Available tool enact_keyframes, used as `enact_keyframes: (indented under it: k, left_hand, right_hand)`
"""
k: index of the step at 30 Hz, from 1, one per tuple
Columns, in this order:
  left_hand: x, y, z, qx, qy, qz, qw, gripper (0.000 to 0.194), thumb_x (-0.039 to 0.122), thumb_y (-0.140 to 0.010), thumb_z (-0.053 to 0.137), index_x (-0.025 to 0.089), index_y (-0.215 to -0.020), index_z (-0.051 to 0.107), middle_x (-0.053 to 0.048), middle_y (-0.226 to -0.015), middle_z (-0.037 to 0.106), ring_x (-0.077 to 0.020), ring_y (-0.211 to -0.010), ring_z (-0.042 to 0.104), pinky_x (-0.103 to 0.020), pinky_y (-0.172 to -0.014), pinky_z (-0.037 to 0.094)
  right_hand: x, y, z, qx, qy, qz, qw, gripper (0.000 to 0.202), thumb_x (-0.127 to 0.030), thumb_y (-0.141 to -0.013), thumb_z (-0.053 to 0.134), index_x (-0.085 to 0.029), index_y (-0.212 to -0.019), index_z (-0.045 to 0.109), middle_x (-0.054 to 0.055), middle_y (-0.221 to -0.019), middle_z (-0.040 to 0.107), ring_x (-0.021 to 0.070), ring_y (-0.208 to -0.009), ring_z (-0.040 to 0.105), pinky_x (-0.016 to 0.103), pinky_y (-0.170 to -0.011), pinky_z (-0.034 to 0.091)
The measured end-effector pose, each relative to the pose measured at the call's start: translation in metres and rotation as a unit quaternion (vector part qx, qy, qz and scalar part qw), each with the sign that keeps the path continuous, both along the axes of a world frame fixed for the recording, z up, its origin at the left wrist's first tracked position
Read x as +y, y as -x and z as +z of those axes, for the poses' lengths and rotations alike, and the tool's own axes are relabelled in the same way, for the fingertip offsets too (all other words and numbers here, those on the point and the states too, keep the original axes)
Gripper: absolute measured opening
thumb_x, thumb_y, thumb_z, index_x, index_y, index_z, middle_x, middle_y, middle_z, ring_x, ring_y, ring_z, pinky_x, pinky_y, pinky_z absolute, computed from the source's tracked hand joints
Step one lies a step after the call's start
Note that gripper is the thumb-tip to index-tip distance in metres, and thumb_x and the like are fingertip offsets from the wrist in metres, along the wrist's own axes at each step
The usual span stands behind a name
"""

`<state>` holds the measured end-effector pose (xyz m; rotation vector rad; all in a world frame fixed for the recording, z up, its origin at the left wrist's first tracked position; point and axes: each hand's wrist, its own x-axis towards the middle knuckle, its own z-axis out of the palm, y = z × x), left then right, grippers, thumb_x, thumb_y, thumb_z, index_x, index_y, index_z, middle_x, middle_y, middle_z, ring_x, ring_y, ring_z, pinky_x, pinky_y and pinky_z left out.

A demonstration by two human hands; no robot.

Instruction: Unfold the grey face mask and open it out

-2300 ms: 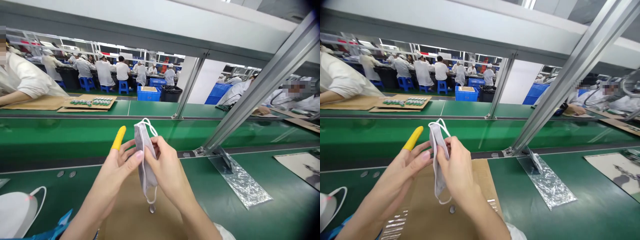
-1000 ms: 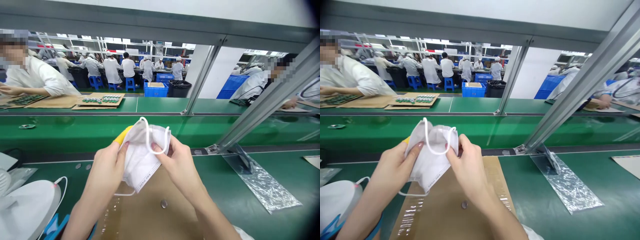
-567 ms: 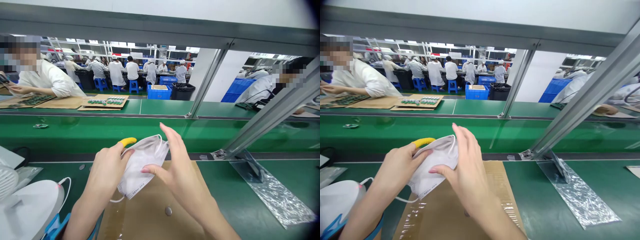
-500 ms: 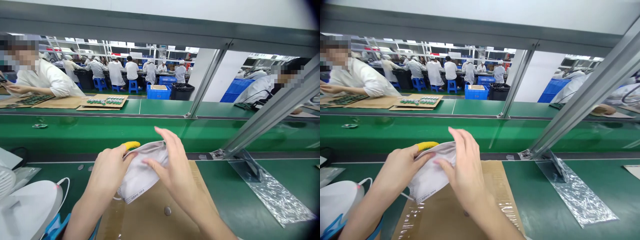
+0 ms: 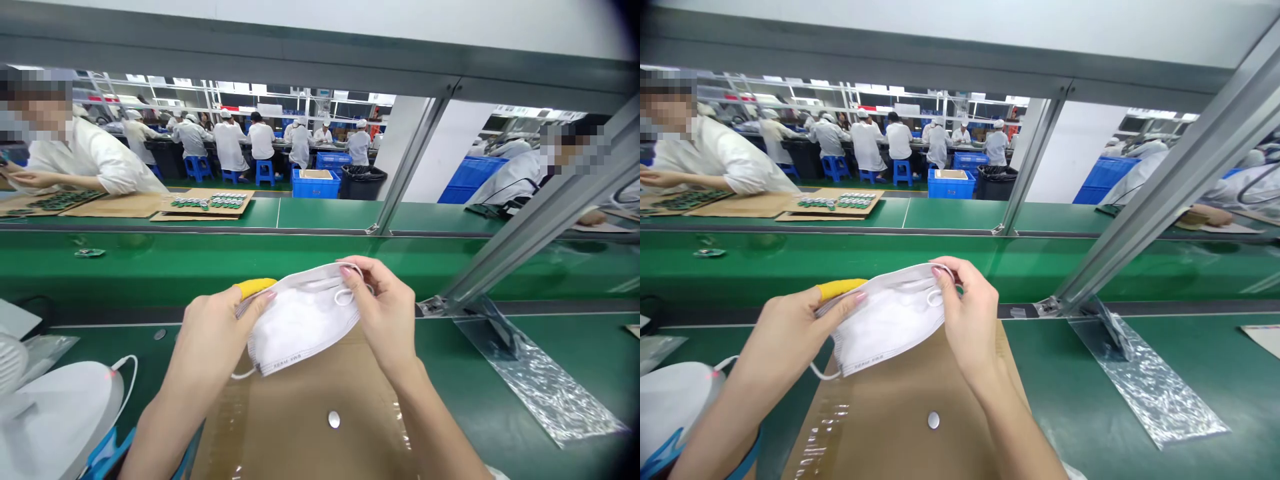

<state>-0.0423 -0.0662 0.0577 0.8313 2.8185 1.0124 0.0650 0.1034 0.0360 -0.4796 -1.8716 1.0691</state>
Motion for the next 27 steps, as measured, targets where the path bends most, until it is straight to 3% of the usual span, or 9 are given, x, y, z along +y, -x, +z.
enact_keyframes:
  k: [3, 6, 8, 11, 16, 18, 20, 23, 27]
  left_hand:
    - [-0.002, 0.000, 0.001, -0.018, -0.071, 0.050, 0.996, 0.044, 0.060, -0.078, 0.055, 0.025, -0.097, 0.075, -0.004, -0.086, 0.075, -0.0259, -0.080, 0.065, -0.032, -0.061, 0.046]
    - [0.000, -0.004, 0.002, 0.000, -0.105, 0.063, 0.993, 0.041, 0.060, -0.077, 0.059, 0.027, -0.095, 0.075, -0.002, -0.090, 0.075, -0.0255, -0.083, 0.066, -0.032, -0.064, 0.047]
    - [0.002, -0.008, 0.002, 0.021, -0.117, 0.061, 0.991, 0.038, 0.058, -0.078, 0.060, 0.028, -0.094, 0.075, -0.001, -0.092, 0.075, -0.0251, -0.084, 0.065, -0.032, -0.065, 0.047]
    - [0.004, -0.009, 0.001, 0.062, -0.137, 0.081, 0.985, 0.035, 0.056, -0.080, 0.058, 0.029, -0.095, 0.074, 0.000, -0.094, 0.074, -0.0248, -0.085, 0.065, -0.032, -0.066, 0.046]
    - [-0.001, -0.001, 0.001, 0.088, -0.087, 0.123, 0.985, 0.037, 0.058, -0.080, 0.056, 0.029, -0.092, 0.074, -0.003, -0.085, 0.072, -0.0281, -0.084, 0.065, -0.035, -0.068, 0.044]
    - [-0.003, 0.003, 0.000, 0.086, -0.063, 0.116, 0.987, 0.038, 0.059, -0.081, 0.055, 0.028, -0.093, 0.075, -0.004, -0.080, 0.072, -0.0296, -0.087, 0.064, -0.036, -0.072, 0.044]
    - [-0.004, 0.005, -0.001, 0.086, -0.047, 0.109, 0.989, 0.042, 0.060, -0.082, 0.052, 0.027, -0.095, 0.075, -0.005, -0.080, 0.072, -0.0302, -0.088, 0.064, -0.036, -0.073, 0.045]
    - [-0.003, 0.003, -0.001, 0.089, -0.021, 0.089, 0.992, 0.044, 0.062, -0.082, 0.049, 0.028, -0.095, 0.075, -0.005, -0.087, 0.073, -0.0286, -0.081, 0.065, -0.035, -0.066, 0.044]
    - [-0.001, -0.003, 0.000, 0.071, -0.029, 0.055, 0.996, 0.035, 0.058, -0.081, 0.053, 0.033, -0.092, 0.075, 0.000, -0.086, 0.075, -0.0245, -0.074, 0.065, -0.032, -0.062, 0.044]
  right_hand:
    - [0.010, -0.003, 0.001, -0.028, 0.030, 0.018, 0.999, 0.020, -0.035, -0.088, 0.057, -0.021, -0.100, 0.065, 0.005, -0.094, 0.066, 0.0178, -0.082, 0.060, 0.031, -0.075, 0.048]
    - [0.011, -0.005, 0.004, -0.065, 0.003, 0.012, 0.998, 0.040, -0.038, -0.083, 0.062, -0.024, -0.120, 0.055, 0.007, -0.112, 0.060, 0.0214, -0.098, 0.058, 0.036, -0.084, 0.048]
    - [0.008, -0.006, 0.006, -0.079, -0.031, -0.005, 0.996, 0.054, -0.035, -0.080, 0.065, -0.024, -0.130, 0.046, 0.009, -0.119, 0.056, 0.0233, -0.108, 0.054, 0.039, -0.089, 0.046]
    - [0.008, -0.008, 0.006, -0.110, -0.044, 0.019, 0.993, 0.050, -0.023, -0.083, 0.054, -0.024, -0.132, 0.044, 0.009, -0.112, 0.057, 0.0206, -0.097, 0.057, 0.036, -0.081, 0.049]
    - [0.030, -0.021, 0.005, -0.135, 0.007, 0.051, 0.990, 0.031, -0.015, -0.083, 0.042, -0.020, -0.105, 0.062, 0.005, -0.089, 0.065, 0.0178, -0.081, 0.062, 0.034, -0.076, 0.050]
    - [0.039, -0.029, 0.008, -0.172, -0.004, 0.059, 0.983, 0.030, -0.020, -0.085, 0.046, -0.022, -0.111, 0.061, 0.006, -0.099, 0.065, 0.0208, -0.093, 0.063, 0.039, -0.085, 0.049]
    - [0.040, -0.037, 0.014, -0.222, -0.025, 0.089, 0.971, 0.044, -0.031, -0.085, 0.056, -0.027, -0.128, 0.052, 0.007, -0.119, 0.061, 0.0245, -0.111, 0.057, 0.043, -0.095, 0.046]
    - [0.019, -0.050, 0.028, -0.214, -0.052, 0.106, 0.970, 0.062, -0.041, -0.083, 0.064, -0.035, -0.139, 0.040, 0.005, -0.137, 0.050, 0.0268, -0.124, 0.049, 0.042, -0.098, 0.047]
    - [-0.035, -0.072, 0.037, -0.072, -0.159, 0.058, 0.983, 0.026, -0.033, -0.087, 0.058, -0.036, -0.112, 0.065, 0.005, -0.111, 0.065, 0.0282, -0.112, 0.058, 0.040, -0.091, 0.054]
